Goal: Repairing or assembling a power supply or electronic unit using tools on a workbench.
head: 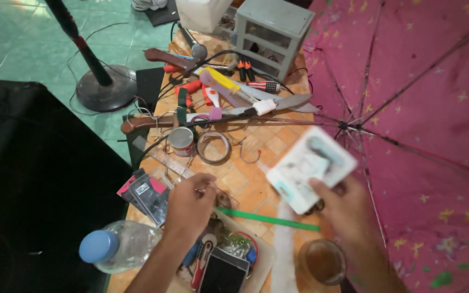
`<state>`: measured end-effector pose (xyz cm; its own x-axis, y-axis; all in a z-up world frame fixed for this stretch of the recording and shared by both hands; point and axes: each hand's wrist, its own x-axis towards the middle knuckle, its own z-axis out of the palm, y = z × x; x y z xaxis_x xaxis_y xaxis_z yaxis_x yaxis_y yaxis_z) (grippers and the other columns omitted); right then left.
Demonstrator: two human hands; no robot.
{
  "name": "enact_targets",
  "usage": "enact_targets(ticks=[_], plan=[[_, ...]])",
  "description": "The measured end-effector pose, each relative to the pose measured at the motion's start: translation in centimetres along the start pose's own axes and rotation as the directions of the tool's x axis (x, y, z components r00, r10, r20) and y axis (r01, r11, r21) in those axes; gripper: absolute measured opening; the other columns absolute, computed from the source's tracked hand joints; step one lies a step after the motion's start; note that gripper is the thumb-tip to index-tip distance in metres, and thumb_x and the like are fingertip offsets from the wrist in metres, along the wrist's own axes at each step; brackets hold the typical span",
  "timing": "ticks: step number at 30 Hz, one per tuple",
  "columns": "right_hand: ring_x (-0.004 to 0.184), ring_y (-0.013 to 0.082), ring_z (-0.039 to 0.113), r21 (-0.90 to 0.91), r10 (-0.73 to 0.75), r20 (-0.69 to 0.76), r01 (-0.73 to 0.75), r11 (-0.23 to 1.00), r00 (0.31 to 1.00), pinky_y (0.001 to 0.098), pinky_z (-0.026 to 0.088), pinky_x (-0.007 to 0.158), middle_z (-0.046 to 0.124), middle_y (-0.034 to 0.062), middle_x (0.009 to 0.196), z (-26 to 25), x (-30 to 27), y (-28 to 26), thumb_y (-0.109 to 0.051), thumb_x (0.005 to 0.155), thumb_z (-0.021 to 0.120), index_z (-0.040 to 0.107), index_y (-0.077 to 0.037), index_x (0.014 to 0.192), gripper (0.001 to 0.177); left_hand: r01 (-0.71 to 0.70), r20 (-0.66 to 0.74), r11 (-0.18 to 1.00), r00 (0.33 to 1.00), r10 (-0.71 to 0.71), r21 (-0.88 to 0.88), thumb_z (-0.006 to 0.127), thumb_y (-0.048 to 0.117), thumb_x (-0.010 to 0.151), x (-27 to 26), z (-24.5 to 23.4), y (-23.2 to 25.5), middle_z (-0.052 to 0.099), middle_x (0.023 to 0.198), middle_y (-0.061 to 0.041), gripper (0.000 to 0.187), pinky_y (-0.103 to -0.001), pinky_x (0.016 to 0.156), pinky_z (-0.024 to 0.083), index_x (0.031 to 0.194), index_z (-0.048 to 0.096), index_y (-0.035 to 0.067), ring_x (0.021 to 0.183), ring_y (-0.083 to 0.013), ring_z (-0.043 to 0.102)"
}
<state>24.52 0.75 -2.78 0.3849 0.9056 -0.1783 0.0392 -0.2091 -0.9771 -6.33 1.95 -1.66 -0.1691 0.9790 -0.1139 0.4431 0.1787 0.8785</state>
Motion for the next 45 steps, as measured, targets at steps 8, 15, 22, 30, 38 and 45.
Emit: enact_targets(ticks=[8,15,22,30,38,45], plan=[[0.083,0.0237,0.077,-0.037,0.086,0.295,-0.079,0.996,0.952,0.0365,0.064,0.070,0.078,0.0183,0.097,-0.1,-5.5,-4.5,-0.003,0.084,0.071,0.056,0.001,0.127,0.046,-0.042,0.080,0.999,0.996,0.040,0.016,0.067,0.020,0.089,-0.9,-0.7,1.2,0.079,0.084,-0.009,0.025,-0.033,0.069,0.058,0.106,0.077,0.006,0.071,-0.0176,0.074],[0.096,0.0185,0.077,-0.364,0.151,0.506,0.052,0.930,0.849,0.0334,0.062,0.080,0.082,0.0104,0.104,5.2,-11.1,-4.4,-0.016,0.080,0.081,0.066,-0.012,0.131,0.053,0.142,0.148,0.904,0.985,-0.089,-0.402,0.057,0.032,0.099,0.3,-1.3,1.3,0.077,0.091,-0.007,0.038,-0.030,0.073,0.054,0.108,0.074,0.000,0.082,-0.0115,0.069],[0.107,0.0145,0.076,-0.180,-0.093,0.636,0.265,0.947,0.766,0.0322,0.057,0.090,0.081,0.0094,0.106,6.2,-13.0,-0.8,-0.016,0.090,0.074,0.068,-0.004,0.119,0.032,0.023,0.101,0.982,0.995,-0.004,-0.189,0.054,0.034,0.100,-0.6,-3.5,3.7,0.078,0.090,-0.006,0.038,-0.030,0.075,0.054,0.106,0.074,0.002,0.082,-0.0134,0.070],[0.079,0.0112,0.067,-0.250,-0.165,0.143,0.197,0.948,0.976,0.0285,0.055,0.066,0.073,0.0081,0.091,-0.3,-6.8,-1.8,-0.011,0.088,0.074,0.069,-0.003,0.112,0.026,-0.019,0.138,0.998,0.990,0.026,-0.052,0.060,0.038,0.095,-1.2,-1.5,3.2,0.078,0.087,-0.010,0.041,-0.035,0.072,0.056,0.112,0.074,0.002,0.078,-0.0177,0.074],[0.077,0.0185,0.070,-0.233,0.046,0.031,-0.038,0.972,0.998,0.0341,0.056,0.063,0.075,0.0114,0.094,-6.9,-3.8,0.4,-0.011,0.089,0.071,0.066,0.000,0.117,0.031,-0.071,0.247,0.995,0.965,0.087,-0.074,0.059,0.033,0.095,-1.8,2.9,3.8,0.078,0.083,-0.013,0.037,-0.036,0.068,0.056,0.110,0.074,0.004,0.072,-0.0213,0.073],[0.099,0.0128,0.071,-0.040,-0.121,0.063,0.123,0.992,0.991,0.0273,0.057,0.081,0.073,0.0039,0.111,-1.9,-0.2,-2.2,-0.016,0.090,0.071,0.057,-0.009,0.128,0.041,-0.035,0.182,0.990,0.981,0.060,-0.137,0.063,0.032,0.093,-1.1,6.3,3.7,0.080,0.089,-0.012,0.036,-0.034,0.075,0.058,0.110,0.074,0.003,0.081,-0.0197,0.076]])
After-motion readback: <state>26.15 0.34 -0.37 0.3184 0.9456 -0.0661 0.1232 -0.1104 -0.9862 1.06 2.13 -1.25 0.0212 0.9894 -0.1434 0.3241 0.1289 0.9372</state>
